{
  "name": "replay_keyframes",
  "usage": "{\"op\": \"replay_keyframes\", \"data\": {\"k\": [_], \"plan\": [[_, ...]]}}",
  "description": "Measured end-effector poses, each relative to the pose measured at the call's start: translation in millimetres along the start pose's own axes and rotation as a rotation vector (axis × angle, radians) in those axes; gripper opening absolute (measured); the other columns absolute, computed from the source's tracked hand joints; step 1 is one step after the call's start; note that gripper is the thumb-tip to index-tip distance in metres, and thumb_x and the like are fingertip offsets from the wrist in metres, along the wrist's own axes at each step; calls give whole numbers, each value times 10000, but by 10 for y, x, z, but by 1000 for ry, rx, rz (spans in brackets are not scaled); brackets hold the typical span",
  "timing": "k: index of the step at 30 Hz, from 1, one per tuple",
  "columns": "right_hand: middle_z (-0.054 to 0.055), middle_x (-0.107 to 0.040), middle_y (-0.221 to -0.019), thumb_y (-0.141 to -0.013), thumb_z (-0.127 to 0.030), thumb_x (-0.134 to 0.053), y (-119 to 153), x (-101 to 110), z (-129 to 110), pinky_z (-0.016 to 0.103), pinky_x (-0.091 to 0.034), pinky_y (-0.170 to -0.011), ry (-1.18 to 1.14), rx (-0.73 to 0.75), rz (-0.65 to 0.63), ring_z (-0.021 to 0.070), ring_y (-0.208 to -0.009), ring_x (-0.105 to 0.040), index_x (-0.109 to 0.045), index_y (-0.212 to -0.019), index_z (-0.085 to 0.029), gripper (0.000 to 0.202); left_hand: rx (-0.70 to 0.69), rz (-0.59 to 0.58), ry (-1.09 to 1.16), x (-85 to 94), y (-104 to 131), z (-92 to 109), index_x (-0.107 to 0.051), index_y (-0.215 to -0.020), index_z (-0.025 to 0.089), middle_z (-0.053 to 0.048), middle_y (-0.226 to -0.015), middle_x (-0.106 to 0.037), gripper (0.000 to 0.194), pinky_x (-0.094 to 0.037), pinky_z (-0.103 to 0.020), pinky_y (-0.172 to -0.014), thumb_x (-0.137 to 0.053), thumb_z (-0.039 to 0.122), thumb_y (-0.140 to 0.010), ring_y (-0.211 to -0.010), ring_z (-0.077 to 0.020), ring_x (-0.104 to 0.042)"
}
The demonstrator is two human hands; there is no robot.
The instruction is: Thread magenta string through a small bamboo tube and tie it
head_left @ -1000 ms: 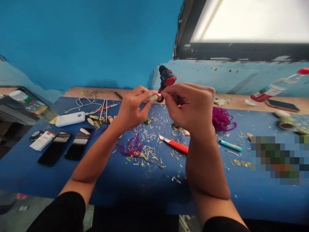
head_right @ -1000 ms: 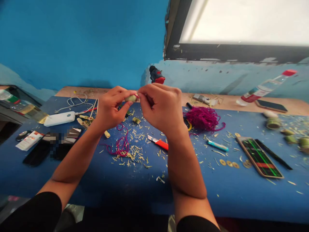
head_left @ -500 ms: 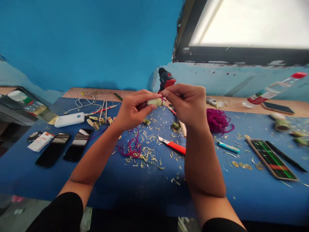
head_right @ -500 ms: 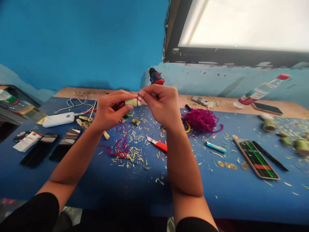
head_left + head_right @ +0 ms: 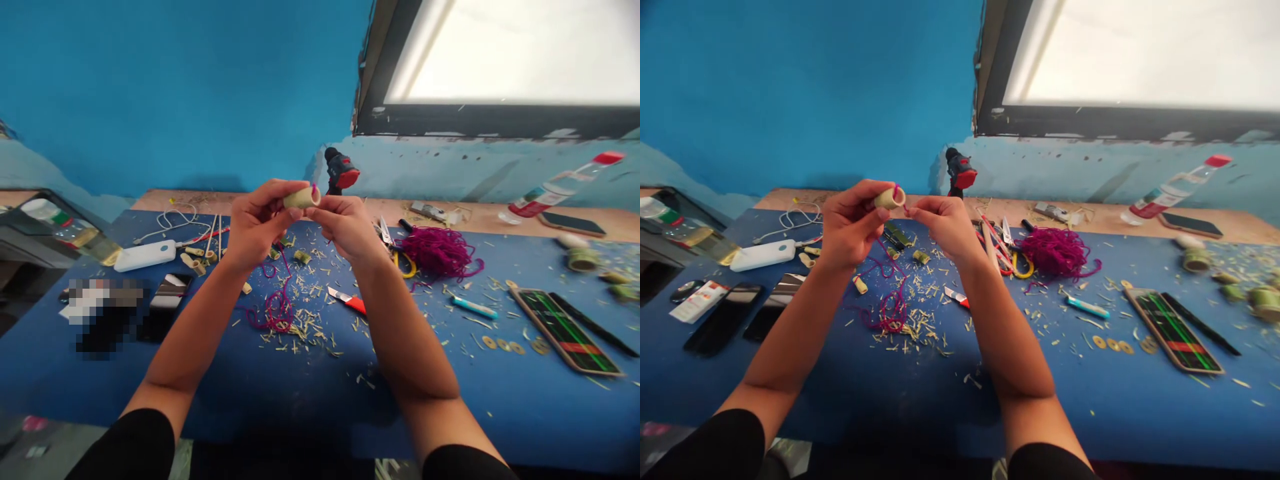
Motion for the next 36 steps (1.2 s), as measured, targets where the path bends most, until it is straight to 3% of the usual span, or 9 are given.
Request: {"op": "replay_keyframes", "data": {"k": [4,10,15,18,22,26,29,33,36], "plan": [[-35,-457,-599,-782,-428,-762,22,52,-113,287,-198,-522,122,135,85,72,-566,-321,-747,-762,-185,245,127,99,27,134,-21,-60,-856,-1105,286,-40,-965,-776,310,-202,-222,-389,-916,408,-826,-499,-53,-344],[-26,-491,-570,-821,-355,-741,239,53,-440,291,-218,-513,368,274,-69,70,-536,-338,-788,-778,-179,187,179,145,-9,166,-31,-124,-835,-1084,252,-22,-846,-733,245,-248,-216,-404,-860,359,-866,-497,-57,-346],[-30,-480,-569,-868,-313,-753,488,65,-701,292,-219,-501,318,352,-32,75,-532,-335,-780,-794,-192,145,105,148,-303,153,-21,-53,-844,-1069,204,-68,-984,-783,202,-487,-237,-616,-787,244,-880,-699,-105,-603],[-28,-496,-579,-878,-303,-761,550,102,-784,295,-225,-512,273,380,25,78,-544,-332,-790,-815,-195,128,71,59,-443,59,11,-6,-850,-1112,191,-84,-1029,-786,252,-496,-262,-656,-743,201,-884,-736,-121,-628],[-35,-466,-561,-872,-300,-765,516,182,-800,295,-213,-517,274,415,93,77,-543,-318,-795,-805,-190,132,104,-41,-484,-80,75,-20,-852,-1138,208,-64,-1008,-803,279,-430,-248,-559,-738,205,-884,-632,-99,-555],[-39,-461,-566,-854,-309,-778,448,254,-766,289,-219,-521,280,412,138,77,-550,-334,-778,-796,-190,132,179,-88,-357,-136,92,-134,-860,-1112,238,-66,-1120,-829,258,-557,-259,-713,-788,266,-866,-853,-156,-710],[-39,-474,-584,-857,-303,-761,403,315,-743,293,-239,-528,237,402,180,76,-549,-332,-747,-787,-189,134,278,-64,-189,-114,75,-237,-866,-1092,251,-64,-1124,-835,247,-606,-290,-867,-815,350,-872,-969,-177,-753],[-41,-458,-584,-857,-304,-736,319,381,-669,303,-239,-531,214,344,189,81,-549,-332,-723,-793,-192,130,412,22,-134,-76,67,-284,-872,-1068,249,-74,-1032,-841,296,-617,-279,-815,-855,444,-845,-926,-174,-754],[-65,-403,-580,-804,-377,-823,256,341,-583,303,-205,-526,224,290,81,80,-549,-307,-782,-953,-183,248,444,65,-105,-87,67,-266,-876,-1055,251,-79,-1083,-838,345,-609,-266,-797,-886,501,-818,-962,-179,-749]]}}
Point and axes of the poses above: each hand's wrist, its own y-axis away from the middle knuckle, its own x-axis out of the back of the hand, z = x × y, the point moved 5 cm from there along -y, towards the middle knuckle
